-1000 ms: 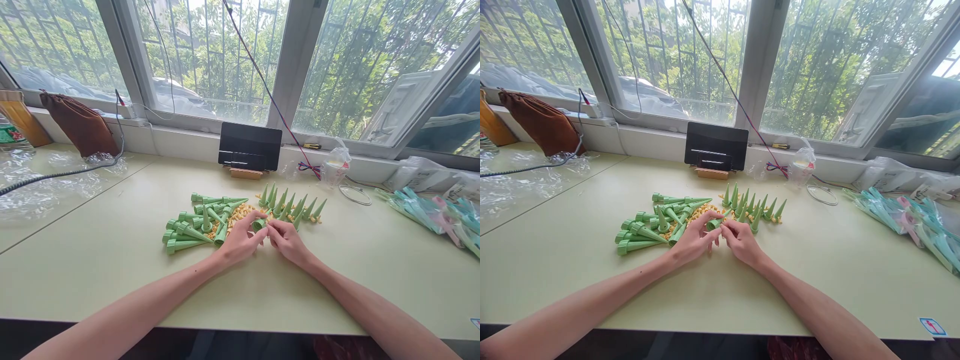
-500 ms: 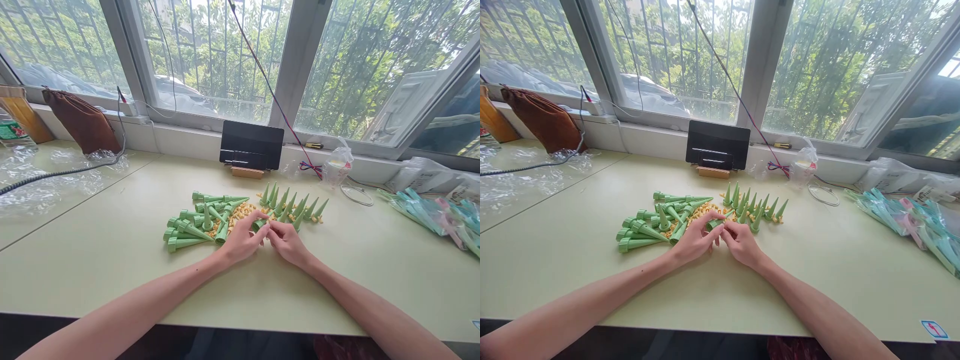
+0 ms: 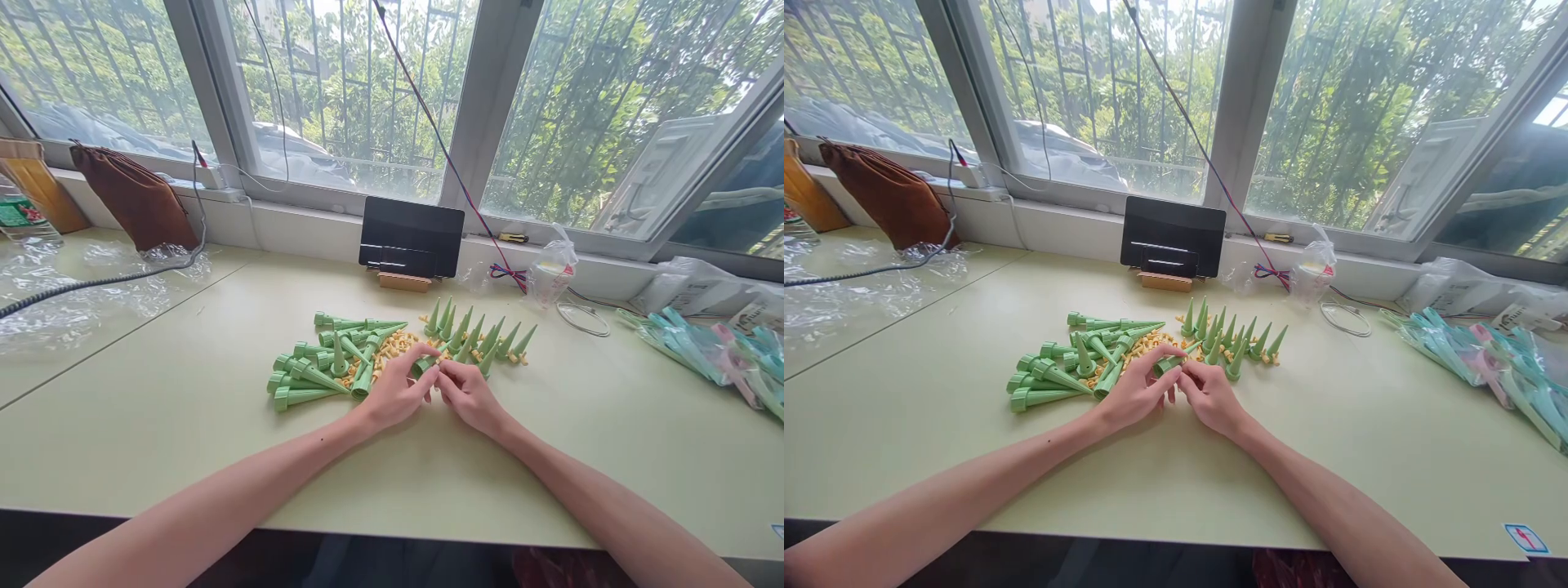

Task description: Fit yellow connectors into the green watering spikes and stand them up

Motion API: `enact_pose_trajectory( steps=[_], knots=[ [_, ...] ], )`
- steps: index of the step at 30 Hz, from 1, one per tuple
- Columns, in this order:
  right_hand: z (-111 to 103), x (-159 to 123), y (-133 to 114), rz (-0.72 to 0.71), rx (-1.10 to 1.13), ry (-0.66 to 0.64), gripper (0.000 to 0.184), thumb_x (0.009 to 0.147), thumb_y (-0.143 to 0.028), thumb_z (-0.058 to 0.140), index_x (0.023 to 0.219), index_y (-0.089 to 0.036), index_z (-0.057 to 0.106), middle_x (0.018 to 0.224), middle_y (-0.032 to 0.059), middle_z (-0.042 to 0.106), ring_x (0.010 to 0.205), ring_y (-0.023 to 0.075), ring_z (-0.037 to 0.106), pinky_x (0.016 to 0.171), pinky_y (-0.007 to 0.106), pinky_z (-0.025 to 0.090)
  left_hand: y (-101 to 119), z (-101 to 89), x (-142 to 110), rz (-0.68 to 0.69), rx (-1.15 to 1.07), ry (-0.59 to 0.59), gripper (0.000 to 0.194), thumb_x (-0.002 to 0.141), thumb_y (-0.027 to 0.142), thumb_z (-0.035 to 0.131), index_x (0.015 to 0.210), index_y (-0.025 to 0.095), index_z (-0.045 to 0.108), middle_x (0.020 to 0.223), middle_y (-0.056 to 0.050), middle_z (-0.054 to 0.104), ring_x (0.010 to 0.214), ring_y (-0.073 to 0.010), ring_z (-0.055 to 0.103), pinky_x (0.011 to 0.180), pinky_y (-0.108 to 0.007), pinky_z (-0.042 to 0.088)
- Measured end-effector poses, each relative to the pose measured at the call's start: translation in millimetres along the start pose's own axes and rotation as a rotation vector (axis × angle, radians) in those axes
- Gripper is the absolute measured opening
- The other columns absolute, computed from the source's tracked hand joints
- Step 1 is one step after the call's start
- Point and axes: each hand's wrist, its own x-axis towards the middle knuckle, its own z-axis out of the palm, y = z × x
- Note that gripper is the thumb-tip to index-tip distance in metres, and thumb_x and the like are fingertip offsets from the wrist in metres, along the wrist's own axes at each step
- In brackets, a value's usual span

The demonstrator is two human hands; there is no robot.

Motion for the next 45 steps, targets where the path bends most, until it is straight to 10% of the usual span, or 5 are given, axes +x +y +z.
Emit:
enact_pose_trajectory(
  steps=[35, 45],
  knots=[
    [0.7, 0.0, 5.0, 0.008, -0.063, 0.009, 0.038, 0.098, -0.036, 0.047, 0.065, -0.018, 0.047, 0.056, -0.0046, 0.038, 0.052, 0.0098, 0.028, 0.049, 0.026, 0.023, -6.1, 2.3, 0.6, -0.048, -0.017, -0.012, 0.034, 0.099, 0.044, 0.037, 0.119, 0.023, 0.055, 0.059, 0.003, 0.059, 0.052, -0.0137, 0.063, 0.05, -0.022, 0.049],
    [-0.5, 0.8, 3.6, 0.099, 0.063, 0.002, 0.041, 0.097, -0.042, 0.05, 0.063, -0.019, 0.044, 0.048, -0.0059, 0.04, 0.043, 0.0082, 0.033, 0.044, 0.024, 0.027, -2.7, -0.1, 2.2, -0.003, -0.039, -0.027, 0.029, 0.097, 0.04, 0.044, 0.122, 0.025, 0.051, 0.104, -0.006, 0.065, 0.059, -0.0101, 0.065, 0.046, -0.018, 0.049]
  ],
)
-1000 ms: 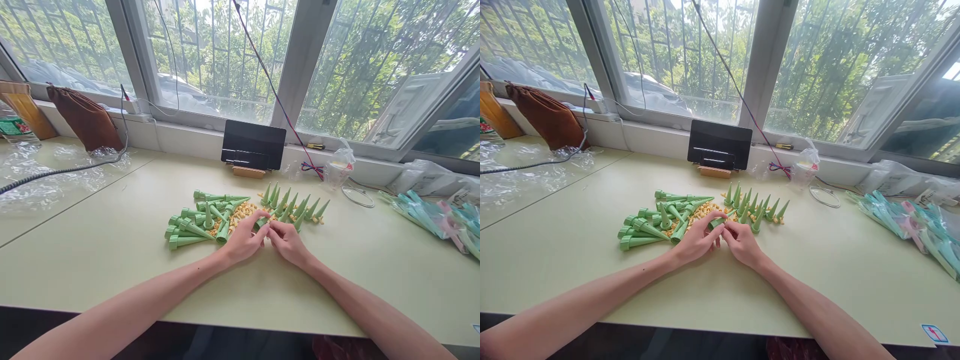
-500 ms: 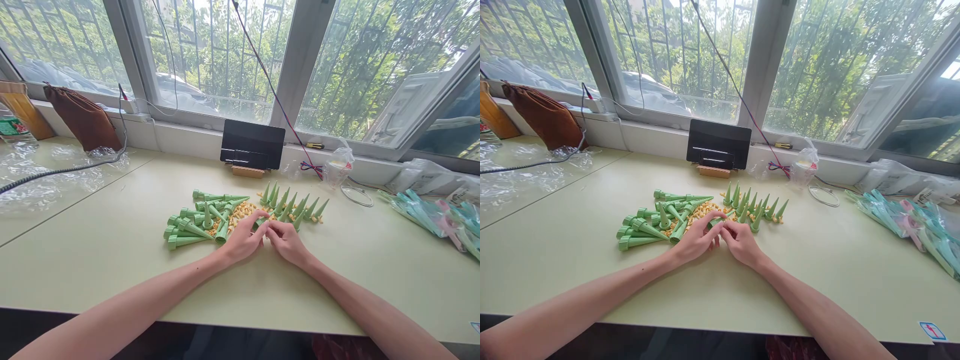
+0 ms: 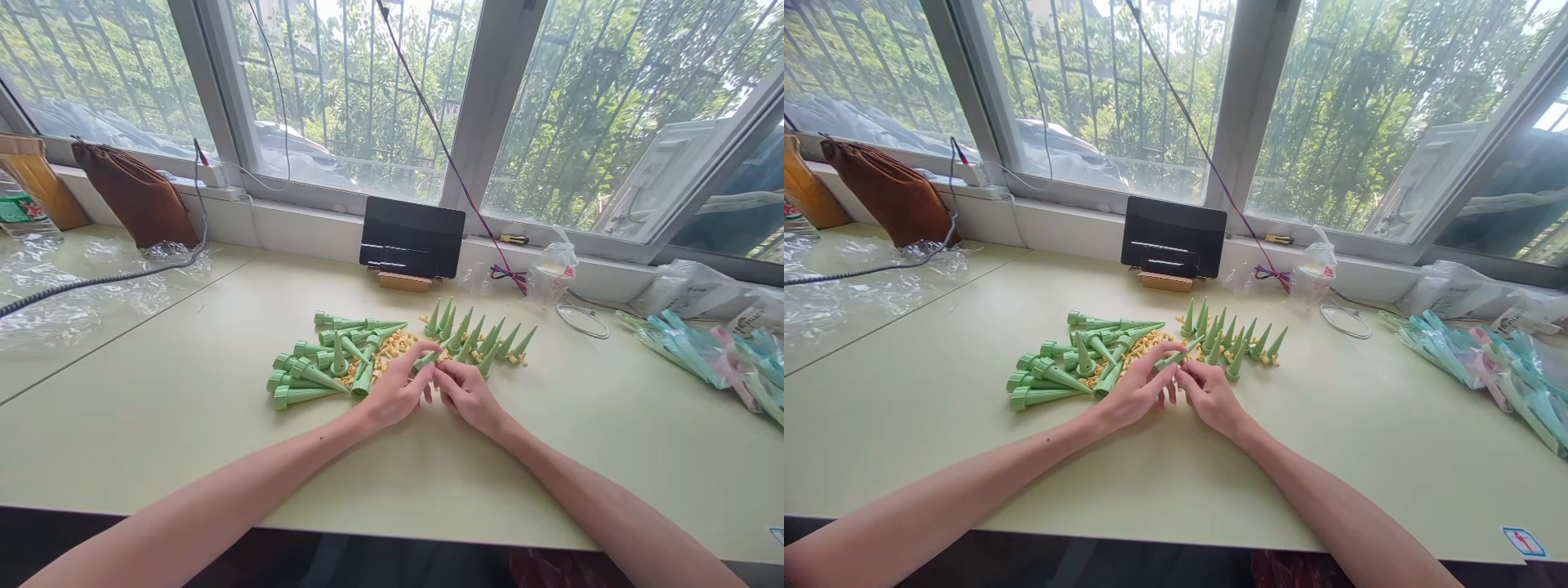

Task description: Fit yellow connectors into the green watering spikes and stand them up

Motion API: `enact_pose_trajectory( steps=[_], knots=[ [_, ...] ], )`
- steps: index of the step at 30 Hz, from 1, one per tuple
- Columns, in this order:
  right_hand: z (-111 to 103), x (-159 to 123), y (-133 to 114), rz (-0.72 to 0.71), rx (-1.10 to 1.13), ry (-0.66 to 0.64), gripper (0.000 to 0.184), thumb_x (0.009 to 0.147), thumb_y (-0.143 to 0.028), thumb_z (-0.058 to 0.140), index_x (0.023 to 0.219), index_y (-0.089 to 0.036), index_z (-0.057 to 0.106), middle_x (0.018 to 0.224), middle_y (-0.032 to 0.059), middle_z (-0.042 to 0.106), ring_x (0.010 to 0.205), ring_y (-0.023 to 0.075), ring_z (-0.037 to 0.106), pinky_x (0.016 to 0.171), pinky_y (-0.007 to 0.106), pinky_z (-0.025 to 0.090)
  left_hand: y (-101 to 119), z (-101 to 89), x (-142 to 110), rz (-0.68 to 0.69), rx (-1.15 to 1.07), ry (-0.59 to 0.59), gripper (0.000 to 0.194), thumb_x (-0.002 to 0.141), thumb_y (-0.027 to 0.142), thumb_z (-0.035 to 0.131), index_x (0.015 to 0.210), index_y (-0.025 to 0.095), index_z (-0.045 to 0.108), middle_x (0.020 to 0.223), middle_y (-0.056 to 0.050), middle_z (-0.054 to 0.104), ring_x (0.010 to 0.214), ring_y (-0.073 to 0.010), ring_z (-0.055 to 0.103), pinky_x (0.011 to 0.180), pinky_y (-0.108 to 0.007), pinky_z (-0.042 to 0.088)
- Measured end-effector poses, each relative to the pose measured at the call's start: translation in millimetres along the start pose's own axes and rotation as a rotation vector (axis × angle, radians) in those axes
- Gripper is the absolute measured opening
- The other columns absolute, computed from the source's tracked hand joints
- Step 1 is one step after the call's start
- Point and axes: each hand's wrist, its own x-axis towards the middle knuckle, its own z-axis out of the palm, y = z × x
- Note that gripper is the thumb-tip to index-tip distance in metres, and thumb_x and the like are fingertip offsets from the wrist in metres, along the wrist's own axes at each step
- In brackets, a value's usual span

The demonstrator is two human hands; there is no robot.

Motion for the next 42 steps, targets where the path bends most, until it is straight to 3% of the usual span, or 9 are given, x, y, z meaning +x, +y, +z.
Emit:
enact_pose_trajectory(
  steps=[3, 7, 13, 17, 21, 23, 33, 42],
  knots=[
    [-0.8, 1.3, 1.9, 0.065, 0.164, -0.04, 0.039, 0.095, -0.044, 0.053, 0.065, -0.019, 0.046, 0.046, -0.007, 0.039, 0.039, 0.0076, 0.032, 0.041, 0.023, 0.026, 0.2, -0.4, 0.5, 0.007, -0.005, 0.011, 0.032, 0.096, 0.041, 0.045, 0.125, 0.026, 0.049, 0.12, -0.009, 0.06, 0.058, -0.0081, 0.064, 0.045, -0.018, 0.05],
    [-1.7, 3.2, 3.6, 0.138, 0.37, -0.078, 0.037, 0.092, -0.045, 0.058, 0.067, -0.019, 0.049, 0.05, -0.0089, 0.029, 0.039, 0.0071, 0.032, 0.039, 0.023, 0.024, -0.3, -0.5, 0.7, 0.004, -0.012, 0.025, 0.036, 0.095, 0.043, 0.047, 0.127, 0.027, 0.048, 0.127, -0.012, 0.056, 0.056, -0.0072, 0.063, 0.045, -0.019, 0.051],
    [-0.9, 3.5, 3.4, 0.145, 0.385, -0.078, 0.036, 0.091, -0.046, 0.059, 0.07, -0.018, 0.053, 0.051, -0.0089, 0.029, 0.04, 0.0068, 0.032, 0.039, 0.023, 0.023, 1.1, -0.3, 0.5, 0.018, -0.028, 0.04, 0.036, 0.094, 0.043, 0.05, 0.125, 0.026, 0.048, 0.131, -0.012, 0.055, 0.054, -0.0061, 0.062, 0.047, -0.02, 0.052],
    [-0.9, 2.8, 3.4, 0.129, 0.353, -0.064, 0.038, 0.092, -0.045, 0.058, 0.068, -0.018, 0.049, 0.051, -0.0082, 0.033, 0.04, 0.0067, 0.033, 0.04, 0.023, 0.023, 1.2, 0.9, 0.5, 0.006, -0.025, 0.058, 0.037, 0.094, 0.046, 0.049, 0.122, 0.023, 0.051, 0.12, -0.01, 0.06, 0.056, -0.0079, 0.063, 0.047, -0.02, 0.051],
    [-0.8, 2.5, 2.3, 0.128, 0.34, -0.041, 0.041, 0.092, -0.045, 0.058, 0.064, -0.019, 0.043, 0.051, -0.0079, 0.033, 0.039, 0.0064, 0.033, 0.039, 0.023, 0.022, -0.6, 1.9, 1.0, -0.031, -0.027, 0.063, 0.039, 0.096, 0.05, 0.044, 0.121, 0.021, 0.053, 0.083, -0.002, 0.063, 0.059, -0.0124, 0.064, 0.045, -0.019, 0.049],
    [-0.6, 2.4, 1.9, 0.126, 0.331, -0.036, 0.041, 0.092, -0.045, 0.059, 0.064, -0.019, 0.043, 0.051, -0.0078, 0.033, 0.039, 0.0064, 0.033, 0.039, 0.023, 0.022, -1.3, 1.8, 1.5, -0.032, -0.033, 0.068, 0.039, 0.096, 0.05, 0.045, 0.121, 0.021, 0.055, 0.075, 0.0, 0.06, 0.06, -0.0132, 0.063, 0.044, -0.019, 0.049],
    [-2.7, 3.0, 2.1, 0.14, 0.376, -0.064, 0.036, 0.091, -0.044, 0.059, 0.069, -0.018, 0.05, 0.054, -0.0084, 0.028, 0.04, 0.0065, 0.032, 0.04, 0.023, 0.023, -0.6, -0.2, 5.1, -0.02, -0.142, 0.08, 0.039, 0.091, 0.045, 0.055, 0.121, 0.021, 0.061, 0.102, -0.006, 0.062, 0.063, -0.0109, 0.062, 0.042, -0.019, 0.052],
    [-3.1, 4.7, 1.9, 0.163, 0.466, -0.078, 0.04, 0.09, -0.045, 0.062, 0.064, -0.018, 0.048, 0.054, -0.0088, 0.026, 0.04, 0.0063, 0.031, 0.04, 0.023, 0.021, 0.2, -1.6, 5.7, -0.021, -0.173, 0.089, 0.038, 0.089, 0.041, 0.058, 0.12, 0.019, 0.064, 0.094, -0.006, 0.064, 0.063, -0.0113, 0.062, 0.044, -0.02, 0.052]
  ],
)
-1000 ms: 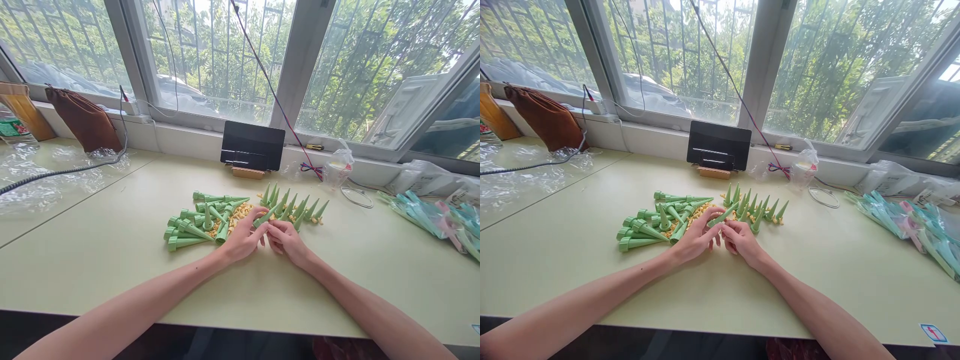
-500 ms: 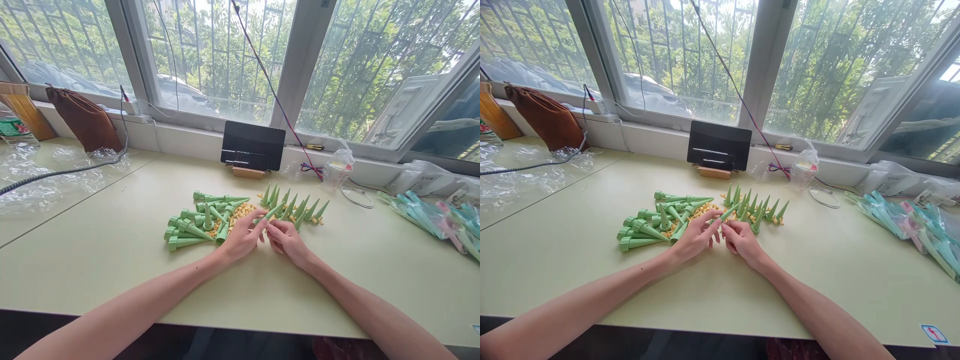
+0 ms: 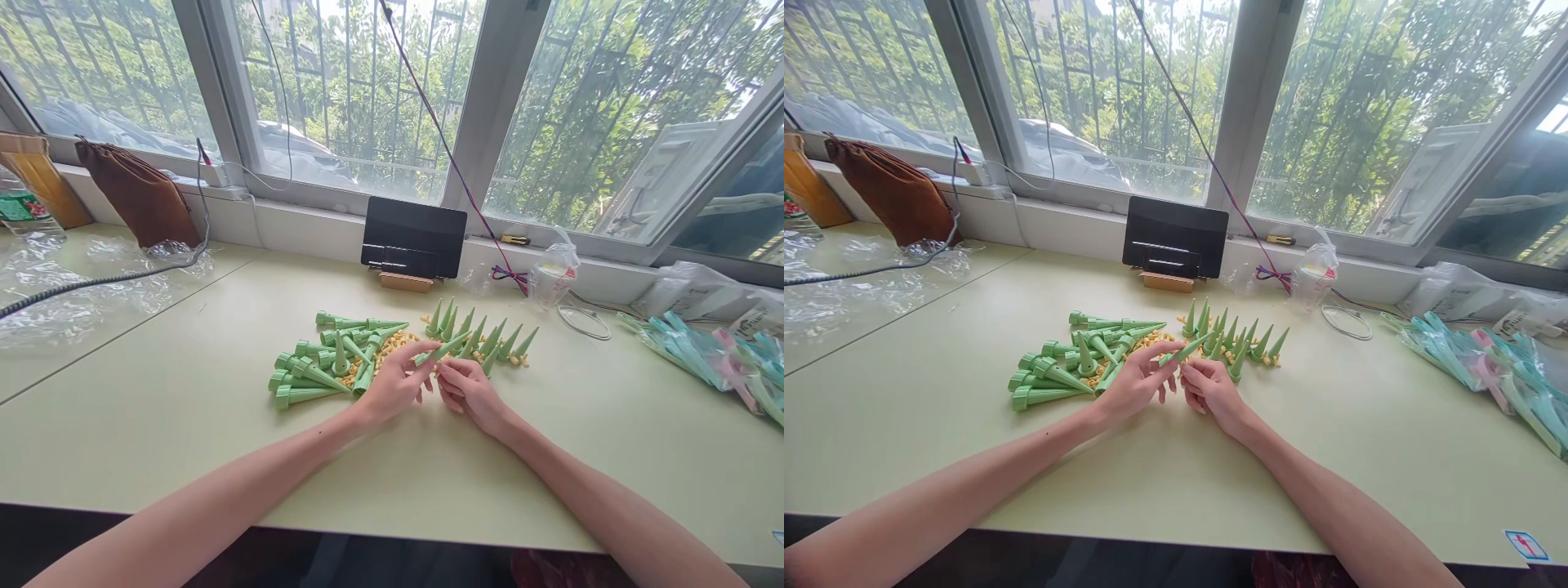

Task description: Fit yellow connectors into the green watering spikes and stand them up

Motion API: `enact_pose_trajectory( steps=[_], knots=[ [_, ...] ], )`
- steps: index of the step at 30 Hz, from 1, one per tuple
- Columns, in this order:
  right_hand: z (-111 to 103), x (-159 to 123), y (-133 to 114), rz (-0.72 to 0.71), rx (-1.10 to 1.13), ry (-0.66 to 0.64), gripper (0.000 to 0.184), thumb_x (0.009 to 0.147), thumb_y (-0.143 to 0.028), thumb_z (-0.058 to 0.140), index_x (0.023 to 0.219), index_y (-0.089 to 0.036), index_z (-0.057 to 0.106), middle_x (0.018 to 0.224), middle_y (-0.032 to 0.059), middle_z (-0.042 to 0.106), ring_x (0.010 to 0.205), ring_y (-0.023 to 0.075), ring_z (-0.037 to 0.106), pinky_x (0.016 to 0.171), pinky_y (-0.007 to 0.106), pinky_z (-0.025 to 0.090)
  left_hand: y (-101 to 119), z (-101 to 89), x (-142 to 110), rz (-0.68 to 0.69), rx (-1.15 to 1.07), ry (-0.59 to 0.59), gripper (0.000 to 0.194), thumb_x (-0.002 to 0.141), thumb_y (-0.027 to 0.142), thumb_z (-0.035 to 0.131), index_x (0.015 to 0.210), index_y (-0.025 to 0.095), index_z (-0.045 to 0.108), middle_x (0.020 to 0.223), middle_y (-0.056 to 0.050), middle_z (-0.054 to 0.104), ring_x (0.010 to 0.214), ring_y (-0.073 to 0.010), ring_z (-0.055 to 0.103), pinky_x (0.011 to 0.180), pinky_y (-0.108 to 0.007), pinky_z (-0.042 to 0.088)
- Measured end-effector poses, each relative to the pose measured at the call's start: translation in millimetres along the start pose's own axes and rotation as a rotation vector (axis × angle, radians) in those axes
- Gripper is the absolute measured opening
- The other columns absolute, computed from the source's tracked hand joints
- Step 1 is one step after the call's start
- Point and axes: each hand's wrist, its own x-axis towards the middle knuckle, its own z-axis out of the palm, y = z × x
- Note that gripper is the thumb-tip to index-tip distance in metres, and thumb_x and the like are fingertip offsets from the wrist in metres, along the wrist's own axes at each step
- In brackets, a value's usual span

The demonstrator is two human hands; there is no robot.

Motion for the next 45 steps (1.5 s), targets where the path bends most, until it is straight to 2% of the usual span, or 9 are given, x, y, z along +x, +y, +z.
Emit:
enact_pose_trajectory(
  steps=[7, 14, 21, 29, 34, 39, 42, 45],
  knots=[
    [0, -2, 0, -0.008, -0.053, 0.008, 0.036, 0.09, -0.047, 0.061, 0.072, -0.017, 0.056, 0.054, -0.008, 0.033, 0.041, 0.0066, 0.033, 0.04, 0.023, 0.022, 2, 1.8, -2, -0.02, 0.029, 0.016, 0.041, 0.088, 0.043, 0.059, 0.121, 0.019, 0.065, 0.092, -0.006, 0.066, 0.062, -0.0117, 0.061, 0.043, -0.02, 0.051],
    [2, -2, 1, -0.02, -0.109, 0.012, 0.035, 0.09, -0.047, 0.06, 0.072, -0.017, 0.055, 0.052, -0.0069, 0.039, 0.04, 0.0069, 0.034, 0.04, 0.024, 0.024, -1, 3.0, -3, -0.032, 0.028, 0.012, 0.043, 0.087, 0.045, 0.061, 0.12, 0.018, 0.066, 0.086, -0.006, 0.065, 0.063, -0.0132, 0.061, 0.041, -0.019, 0.05],
    [0, -1, 3, -0.017, -0.044, 0.005, 0.034, 0.089, -0.044, 0.062, 0.07, -0.017, 0.054, 0.053, -0.0082, 0.03, 0.041, 0.0071, 0.034, 0.04, 0.023, 0.023, -3, 1.9, -1, -0.035, -0.006, -0.013, 0.042, 0.088, 0.044, 0.061, 0.122, 0.019, 0.065, 0.079, -0.003, 0.065, 0.062, -0.0131, 0.061, 0.043, -0.021, 0.051],
    [3, -3, -6, 0.108, 0.139, 0.012, 0.041, 0.084, -0.043, 0.069, 0.063, -0.018, 0.044, 0.054, -0.0091, 0.023, 0.044, 0.0062, 0.026, 0.042, 0.021, 0.02, 6, 0.8, 0, -0.097, -0.134, -0.076, 0.051, 0.086, 0.044, 0.065, 0.127, 0.015, 0.059, 0.068, -0.001, 0.063, 0.053, -0.0138, 0.064, 0.042, -0.023, 0.052],
    [2, -3, -7, 0.114, 0.155, 0.026, 0.045, 0.084, -0.046, 0.069, 0.062, -0.019, 0.041, 0.054, -0.009, 0.024, 0.044, 0.0062, 0.027, 0.043, 0.021, 0.018, 5, 0.0, 2, -0.09, -0.187, -0.091, 0.052, 0.086, 0.042, 0.065, 0.129, 0.013, 0.057, 0.066, -0.002, 0.063, 0.054, -0.0158, 0.066, 0.043, -0.024, 0.053],
    [-1, -1, -1, 0.009, -0.098, 0.094, 0.041, 0.09, -0.048, 0.06, 0.065, -0.019, 0.046, 0.051, -0.0079, 0.032, 0.041, 0.0065, 0.026, 0.042, 0.023, 0.018, 3, 0.4, 2, -0.083, -0.157, -0.031, 0.044, 0.086, 0.044, 0.065, 0.12, 0.016, 0.063, 0.083, -0.006, 0.066, 0.063, -0.0167, 0.069, 0.046, -0.023, 0.055],
    [-2, -2, 1, -0.162, -0.409, 0.174, 0.037, 0.094, -0.043, 0.054, 0.067, -0.018, 0.05, 0.053, -0.0053, 0.038, 0.046, 0.0086, 0.03, 0.046, 0.024, 0.024, 5, 1.1, 0, -0.098, -0.157, 0.005, 0.041, 0.089, 0.049, 0.057, 0.117, 0.018, 0.062, 0.098, -0.008, 0.066, 0.066, -0.0164, 0.07, 0.046, -0.024, 0.055],
    [-1, -3, 1, -0.337, -0.664, 0.196, 0.037, 0.096, -0.037, 0.051, 0.064, -0.018, 0.049, 0.058, -0.0029, 0.042, 0.053, 0.0103, 0.034, 0.051, 0.025, 0.028, 7, 1.3, -1, -0.122, -0.138, 0.044, 0.042, 0.09, 0.054, 0.054, 0.114, 0.019, 0.059, 0.115, -0.011, 0.06, 0.069, -0.0169, 0.07, 0.046, -0.025, 0.056]
  ],
)
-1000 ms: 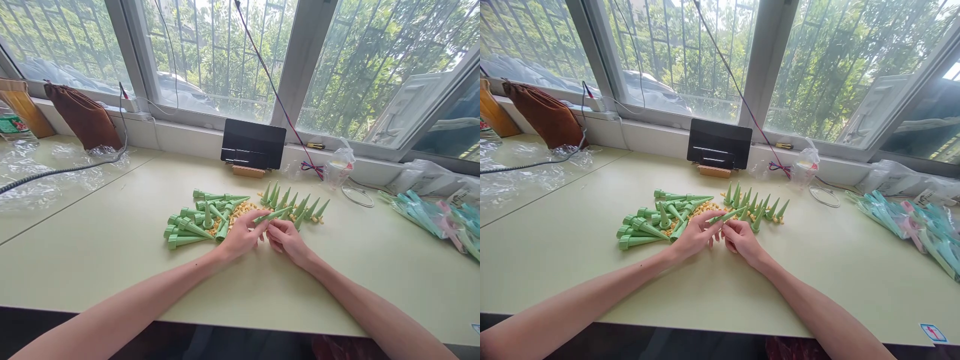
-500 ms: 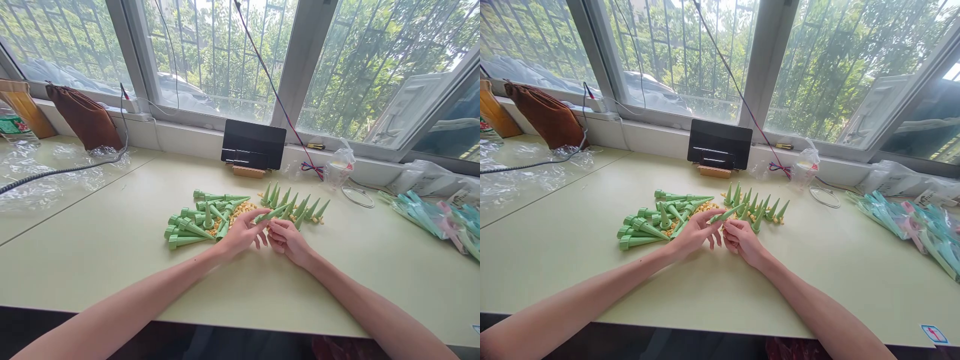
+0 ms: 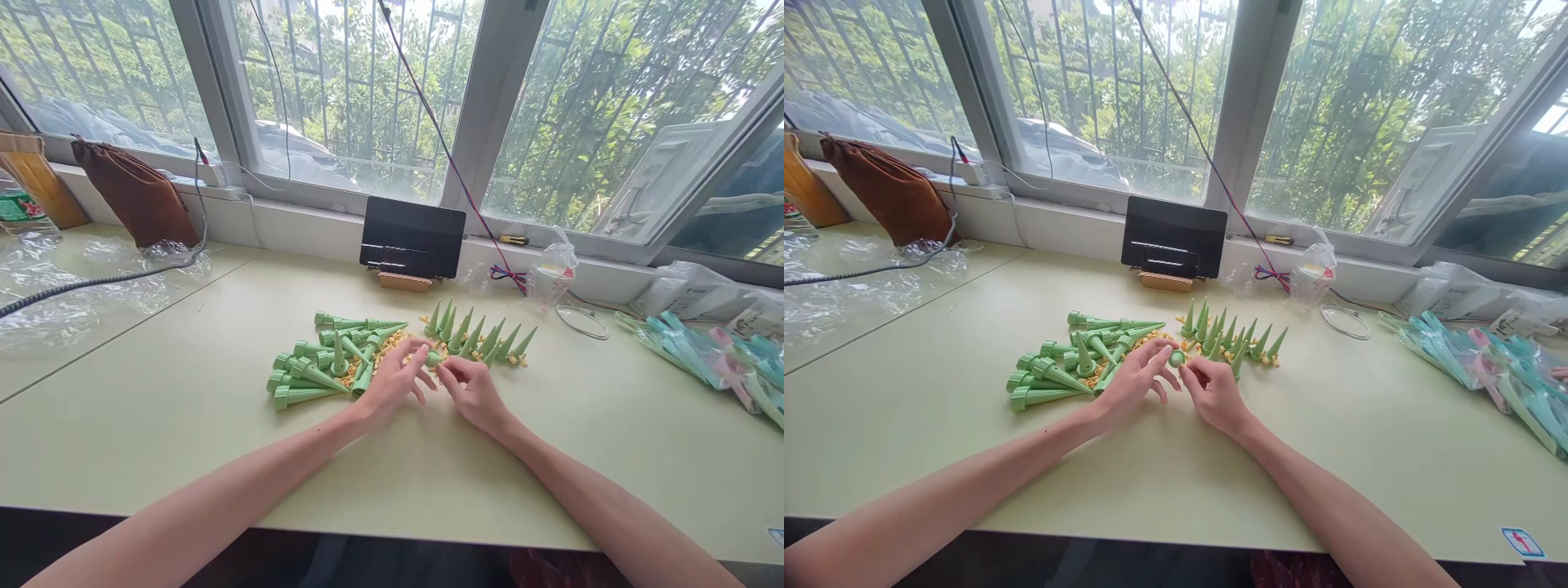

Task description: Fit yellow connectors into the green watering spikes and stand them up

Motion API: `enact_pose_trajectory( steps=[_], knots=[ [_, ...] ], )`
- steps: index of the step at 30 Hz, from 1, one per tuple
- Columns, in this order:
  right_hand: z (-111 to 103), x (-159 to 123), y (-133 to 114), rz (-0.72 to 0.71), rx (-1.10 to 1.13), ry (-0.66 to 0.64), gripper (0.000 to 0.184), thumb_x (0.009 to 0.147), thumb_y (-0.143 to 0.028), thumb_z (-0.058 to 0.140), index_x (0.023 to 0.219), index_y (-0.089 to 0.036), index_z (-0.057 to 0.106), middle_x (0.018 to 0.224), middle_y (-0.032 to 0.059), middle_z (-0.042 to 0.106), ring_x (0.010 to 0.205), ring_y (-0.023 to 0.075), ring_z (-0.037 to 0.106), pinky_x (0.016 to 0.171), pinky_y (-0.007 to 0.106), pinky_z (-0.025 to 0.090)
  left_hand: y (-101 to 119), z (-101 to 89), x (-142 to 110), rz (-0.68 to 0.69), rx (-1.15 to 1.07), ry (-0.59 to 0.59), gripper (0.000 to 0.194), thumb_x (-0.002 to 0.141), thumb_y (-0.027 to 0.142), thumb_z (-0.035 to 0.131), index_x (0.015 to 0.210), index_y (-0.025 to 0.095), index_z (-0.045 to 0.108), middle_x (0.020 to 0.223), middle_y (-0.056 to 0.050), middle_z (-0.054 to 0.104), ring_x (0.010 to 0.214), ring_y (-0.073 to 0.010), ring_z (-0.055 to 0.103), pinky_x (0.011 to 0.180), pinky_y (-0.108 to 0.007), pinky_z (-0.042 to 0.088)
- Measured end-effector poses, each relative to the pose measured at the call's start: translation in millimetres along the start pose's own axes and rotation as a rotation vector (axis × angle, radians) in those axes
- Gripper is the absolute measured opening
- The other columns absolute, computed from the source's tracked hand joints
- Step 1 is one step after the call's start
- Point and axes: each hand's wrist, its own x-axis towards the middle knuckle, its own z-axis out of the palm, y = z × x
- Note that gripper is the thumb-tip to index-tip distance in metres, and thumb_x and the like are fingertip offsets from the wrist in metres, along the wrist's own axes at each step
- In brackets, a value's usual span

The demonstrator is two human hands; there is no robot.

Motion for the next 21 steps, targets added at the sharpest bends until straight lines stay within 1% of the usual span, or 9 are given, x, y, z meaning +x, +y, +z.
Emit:
enact_pose_trajectory(
  steps=[1, 3, 8, 10, 12, 14, 17, 19, 21],
  knots=[
    [-0.1, -0.1, -0.3, -0.036, -0.046, 0.0, 0.037, 0.096, -0.035, 0.051, 0.064, -0.018, 0.048, 0.058, -0.003, 0.041, 0.054, 0.0104, 0.033, 0.052, 0.025, 0.028, 0.3, -0.2, -0.1, -0.01, 0.011, 0.011, 0.043, 0.089, 0.055, 0.055, 0.112, 0.019, 0.058, 0.118, -0.011, 0.059, 0.069, -0.0166, 0.07, 0.046, -0.025, 0.055],
    [0.0, 0.1, -0.8, -0.073, -0.1, 0.002, 0.037, 0.096, -0.033, 0.05, 0.063, -0.018, 0.044, 0.057, -0.004, 0.038, 0.053, 0.0101, 0.031, 0.051, 0.025, 0.027, 0.7, -0.7, 0.1, -0.034, 0.03, 0.024, 0.043, 0.088, 0.055, 0.057, 0.11, 0.018, 0.057, 0.115, -0.011, 0.06, 0.067, -0.0153, 0.069, 0.045, -0.025, 0.054],
    [0.6, 1.0, -1.7, -0.098, -0.136, 0.009, 0.037, 0.096, -0.031, 0.05, 0.062, -0.019, 0.04, 0.056, -0.0047, 0.035, 0.052, 0.0099, 0.03, 0.05, 0.024, 0.026, 2.6, -1.6, 1.6, -0.089, 0.047, 0.073, 0.04, 0.085, 0.054, 0.062, 0.1, 0.016, 0.059, 0.084, -0.002, 0.061, 0.047, -0.007, 0.055, 0.042, -0.022, 0.047],
    [0.9, 1.2, -2.2, -0.099, -0.146, -0.005, 0.036, 0.095, -0.031, 0.051, 0.062, -0.019, 0.042, 0.056, -0.0046, 0.036, 0.052, 0.01, 0.03, 0.05, 0.024, 0.027, 3.5, -1.6, 1.7, -0.095, 0.068, 0.111, 0.04, 0.084, 0.055, 0.063, 0.095, 0.017, 0.059, 0.077, 0.001, 0.058, 0.043, -0.0055, 0.051, 0.042, -0.022, 0.047],
    [1.0, 1.3, -2.5, -0.099, -0.16, 0.003, 0.036, 0.094, -0.03, 0.052, 0.062, -0.019, 0.042, 0.056, -0.0046, 0.036, 0.052, 0.0101, 0.03, 0.051, 0.024, 0.027, 4.5, -1.5, 1.5, -0.092, 0.083, 0.134, 0.041, 0.082, 0.056, 0.065, 0.092, 0.017, 0.059, 0.075, 0.002, 0.058, 0.042, -0.0058, 0.051, 0.043, -0.022, 0.047],
    [1.1, 1.1, -2.5, -0.101, -0.172, 0.033, 0.036, 0.094, -0.031, 0.053, 0.062, -0.019, 0.041, 0.056, -0.0047, 0.034, 0.052, 0.0102, 0.03, 0.051, 0.024, 0.027, 5.3, -1.5, 1.2, -0.1, 0.076, 0.119, 0.042, 0.08, 0.057, 0.067, 0.091, 0.018, 0.059, 0.071, 0.003, 0.057, 0.043, -0.0071, 0.051, 0.042, -0.022, 0.047],
    [1.4, 0.4, -1.9, -0.106, -0.175, 0.044, 0.034, 0.095, -0.031, 0.052, 0.064, -0.019, 0.043, 0.058, -0.0042, 0.036, 0.053, 0.0105, 0.03, 0.051, 0.025, 0.028, 5.8, -1.2, 0.9, -0.134, 0.027, 0.025, 0.041, 0.081, 0.057, 0.066, 0.087, 0.018, 0.058, 0.062, 0.005, 0.052, 0.043, -0.0087, 0.049, 0.038, -0.022, 0.044],
    [1.2, -0.2, -1.3, -0.11, -0.178, 0.034, 0.033, 0.095, -0.031, 0.05, 0.065, -0.019, 0.044, 0.059, -0.0039, 0.037, 0.054, 0.0107, 0.03, 0.052, 0.025, 0.028, 5.6, -0.9, 0.8, -0.118, -0.01, -0.012, 0.038, 0.082, 0.055, 0.065, 0.083, 0.017, 0.057, 0.058, 0.005, 0.049, 0.042, -0.0085, 0.047, 0.038, -0.022, 0.043],
    [0.8, -0.7, -0.7, -0.119, -0.18, 0.026, 0.032, 0.096, -0.03, 0.049, 0.066, -0.019, 0.044, 0.06, -0.0039, 0.037, 0.054, 0.0109, 0.03, 0.052, 0.025, 0.028, 5.4, -0.5, 0.8, -0.099, -0.027, -0.018, 0.035, 0.083, 0.051, 0.065, 0.083, 0.017, 0.058, 0.057, 0.005, 0.049, 0.042, -0.0081, 0.046, 0.04, -0.022, 0.043]
  ],
)
